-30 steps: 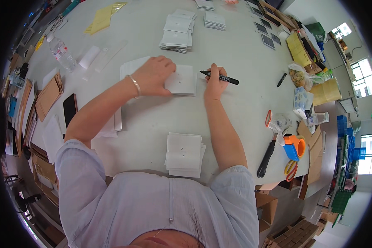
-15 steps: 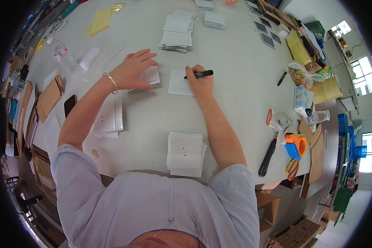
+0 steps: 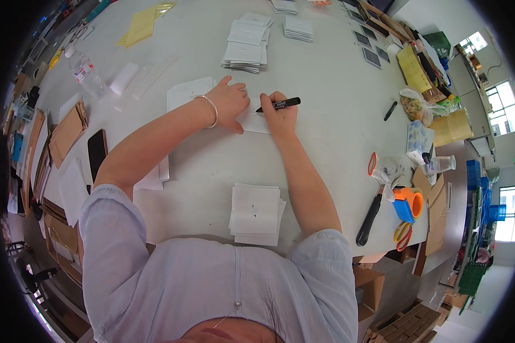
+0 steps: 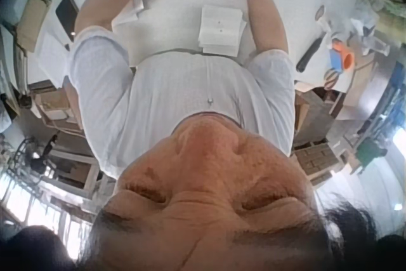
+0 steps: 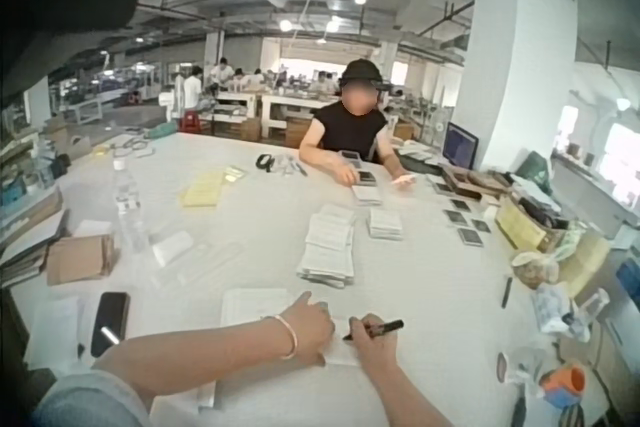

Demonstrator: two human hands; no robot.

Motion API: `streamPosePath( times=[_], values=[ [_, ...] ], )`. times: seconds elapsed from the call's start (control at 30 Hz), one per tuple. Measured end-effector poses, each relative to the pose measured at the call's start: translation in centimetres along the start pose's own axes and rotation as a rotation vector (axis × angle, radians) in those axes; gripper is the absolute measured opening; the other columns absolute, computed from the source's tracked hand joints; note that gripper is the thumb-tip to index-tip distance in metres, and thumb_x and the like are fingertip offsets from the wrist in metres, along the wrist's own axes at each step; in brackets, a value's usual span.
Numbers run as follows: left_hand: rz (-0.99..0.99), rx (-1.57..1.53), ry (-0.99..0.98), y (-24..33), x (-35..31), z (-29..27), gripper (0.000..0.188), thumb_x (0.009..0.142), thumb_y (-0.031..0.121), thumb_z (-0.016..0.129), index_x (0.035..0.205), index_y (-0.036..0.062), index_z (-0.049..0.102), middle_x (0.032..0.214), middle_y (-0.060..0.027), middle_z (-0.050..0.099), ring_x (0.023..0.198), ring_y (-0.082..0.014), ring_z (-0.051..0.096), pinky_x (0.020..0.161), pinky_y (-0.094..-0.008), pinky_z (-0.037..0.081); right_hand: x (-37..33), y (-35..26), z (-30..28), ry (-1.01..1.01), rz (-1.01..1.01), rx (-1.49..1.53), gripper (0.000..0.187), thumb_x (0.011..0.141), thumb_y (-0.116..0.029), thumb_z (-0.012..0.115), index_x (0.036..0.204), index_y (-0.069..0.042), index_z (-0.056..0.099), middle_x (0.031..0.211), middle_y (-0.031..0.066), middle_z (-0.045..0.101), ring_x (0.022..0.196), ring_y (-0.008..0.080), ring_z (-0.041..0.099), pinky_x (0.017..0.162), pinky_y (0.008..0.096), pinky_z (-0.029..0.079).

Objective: Marking small white plastic panels with a black marker at a workbench.

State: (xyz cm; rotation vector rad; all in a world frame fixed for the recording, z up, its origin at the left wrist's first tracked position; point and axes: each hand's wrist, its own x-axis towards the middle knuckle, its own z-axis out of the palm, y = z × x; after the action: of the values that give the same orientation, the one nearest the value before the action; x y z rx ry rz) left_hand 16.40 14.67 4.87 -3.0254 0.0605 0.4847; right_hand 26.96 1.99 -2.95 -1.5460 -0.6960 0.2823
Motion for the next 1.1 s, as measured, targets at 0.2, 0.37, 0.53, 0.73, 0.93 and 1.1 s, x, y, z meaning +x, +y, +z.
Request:
streamPosePath(
  times=[0.2,0.37,0.53,0.73,0.93,1.1],
  values=[
    [-0.006,0.017,0.039,0.5,-0.5,0.0,0.054,0.069,0.05,0.071,0.093,0.0022,0.066,0.09,-0.0086,0.063,0.102,-0.0237,0.054,0.105,-0.0497,0.027,-0.6,-0.1,-0.4,-0.035,0.024,0.03,0.029,0.08,-0.016,0.066,0.06,-0.002,0.05,0.053,-0.0022,0.046,0.051,0.0045,0.039,0.047,0.024,0.033],
    [-0.024,0.009,0.059,0.8,-0.7,-0.1,0.049,0.071,0.049,0.072,0.093,0.0049,0.068,0.092,-0.0084,0.064,0.104,-0.0242,0.053,0.105,-0.0501,0.027,-0.8,0.4,-0.3,-0.088,0.007,0.001,0.03,0.08,-0.018,0.066,0.06,-0.002,0.049,0.052,-0.002,0.045,0.05,0.0053,0.039,0.047,0.0246,0.034],
    [-0.032,-0.014,0.059,0.8,-0.7,0.0,0.044,0.072,0.046,0.072,0.093,0.0066,0.07,0.094,-0.0082,0.064,0.106,-0.0248,0.052,0.106,-0.051,0.025,-0.8,0.3,0.0,-0.091,-0.084,-0.215,0.028,0.079,-0.019,0.065,0.062,-0.002,0.05,0.051,0.001,0.045,0.048,0.0086,0.038,0.046,0.028,0.034],
    [-0.027,-0.005,0.076,0.6,-0.6,0.4,0.053,0.069,0.05,0.073,0.093,0.0032,0.066,0.091,-0.0083,0.063,0.104,-0.0237,0.053,0.104,-0.051,0.028,-0.6,0.5,-0.1,-0.082,-0.084,-0.148,0.028,0.079,-0.019,0.064,0.062,-0.002,0.05,0.05,0.0014,0.045,0.049,0.0092,0.038,0.047,0.0285,0.034],
    [-0.039,-0.037,0.039,0.8,-0.7,-0.2,0.044,0.072,0.044,0.073,0.094,0.0062,0.069,0.097,-0.009,0.064,0.109,-0.0258,0.05,0.106,-0.0523,0.025,-0.6,0.2,-0.7,-0.074,-0.012,0.038,0.027,0.08,-0.014,0.065,0.061,-0.002,0.051,0.055,-0.0003,0.05,0.051,0.0063,0.041,0.047,0.0255,0.034],
    [-0.011,-0.076,0.113,0.5,-0.9,0.6,0.056,0.07,0.044,0.073,0.109,0.006,0.062,0.101,-0.0113,0.062,0.11,-0.0274,0.05,0.104,-0.0505,0.027,-0.5,-1.3,-0.8,0.105,0.09,0.257,0.026,0.085,-0.02,0.065,0.067,-0.005,0.055,0.062,-0.0007,0.054,0.052,0.0039,0.043,0.047,0.0211,0.033]
  ],
)
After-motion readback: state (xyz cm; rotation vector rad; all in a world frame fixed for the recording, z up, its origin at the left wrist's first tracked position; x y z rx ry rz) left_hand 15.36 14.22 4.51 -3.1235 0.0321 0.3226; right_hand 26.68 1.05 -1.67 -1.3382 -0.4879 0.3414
